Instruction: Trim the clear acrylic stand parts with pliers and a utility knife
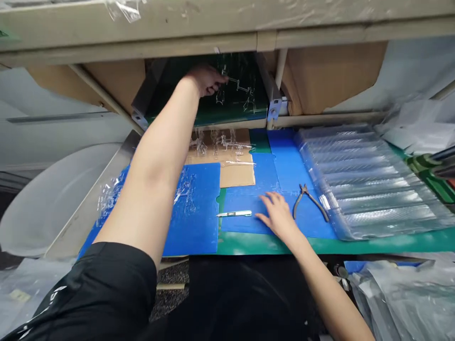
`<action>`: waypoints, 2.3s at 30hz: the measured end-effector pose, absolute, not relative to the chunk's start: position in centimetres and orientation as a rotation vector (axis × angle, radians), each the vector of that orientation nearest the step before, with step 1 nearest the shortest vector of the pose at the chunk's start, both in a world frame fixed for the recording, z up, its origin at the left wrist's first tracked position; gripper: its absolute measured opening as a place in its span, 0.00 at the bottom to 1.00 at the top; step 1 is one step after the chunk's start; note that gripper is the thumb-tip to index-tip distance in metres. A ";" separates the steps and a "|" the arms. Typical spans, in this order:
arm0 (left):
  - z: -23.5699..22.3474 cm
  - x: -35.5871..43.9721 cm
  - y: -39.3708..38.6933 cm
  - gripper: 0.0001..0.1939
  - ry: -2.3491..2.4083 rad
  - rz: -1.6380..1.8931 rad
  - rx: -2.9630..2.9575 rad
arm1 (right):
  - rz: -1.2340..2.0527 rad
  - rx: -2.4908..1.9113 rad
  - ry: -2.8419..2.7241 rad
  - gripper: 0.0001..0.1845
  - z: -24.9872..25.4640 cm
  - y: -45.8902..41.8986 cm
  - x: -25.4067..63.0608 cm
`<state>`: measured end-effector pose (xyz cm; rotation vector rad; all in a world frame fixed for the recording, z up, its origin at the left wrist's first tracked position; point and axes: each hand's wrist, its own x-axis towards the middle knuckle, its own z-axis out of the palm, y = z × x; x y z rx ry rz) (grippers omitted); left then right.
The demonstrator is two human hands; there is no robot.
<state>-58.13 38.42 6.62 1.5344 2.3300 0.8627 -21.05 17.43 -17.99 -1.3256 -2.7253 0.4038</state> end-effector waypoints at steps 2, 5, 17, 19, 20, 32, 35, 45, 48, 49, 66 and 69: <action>6.2 -58.4 35.2 0.13 2.229 0.897 1.466 | 0.467 -1.118 -2.823 0.30 -17.9 15.8 -24.3; 4.8 -57.6 27.0 0.15 2.086 1.060 1.477 | 0.471 -1.040 -2.869 0.20 -17.8 13.6 -28.0; -11.6 -49.8 -2.1 0.09 1.809 1.333 1.055 | 0.122 -1.902 -2.475 0.18 -17.0 22.7 -24.9; -13.4 -48.5 -3.0 0.09 1.737 1.315 0.997 | 0.066 -1.976 -2.407 0.23 -16.8 24.1 -24.2; -14.1 -48.0 -3.3 0.09 1.706 1.288 0.994 | 0.045 -2.008 -2.382 0.27 -16.8 24.1 -23.6; -17.9 -47.4 -3.4 0.21 1.376 1.373 0.729 | 0.369 -2.365 -2.356 0.42 -17.1 22.0 -14.6; -18.8 -47.6 -2.9 0.21 1.328 1.474 0.636 | 0.406 -2.340 -2.363 0.36 -15.6 20.5 -14.0; -18.4 -47.6 -1.3 0.21 1.327 1.539 0.659 | 1.910 -1.244 -2.220 0.14 -10.0 3.1 -21.7; -17.9 -47.0 -1.2 0.21 1.335 1.520 0.695 | 2.023 -1.238 -2.267 0.13 -11.8 3.7 -24.5; -17.8 -46.7 -1.2 0.21 1.321 1.511 0.696 | 2.041 -1.244 -2.259 0.12 -12.4 4.1 -24.9; -18.7 -44.9 -0.8 0.19 1.262 1.425 0.682 | 2.158 -1.278 -2.147 0.11 -14.4 4.7 -23.5; -18.7 -44.8 -0.8 0.20 1.266 1.410 0.679 | 2.185 -1.271 -2.119 0.10 -14.4 4.8 -23.4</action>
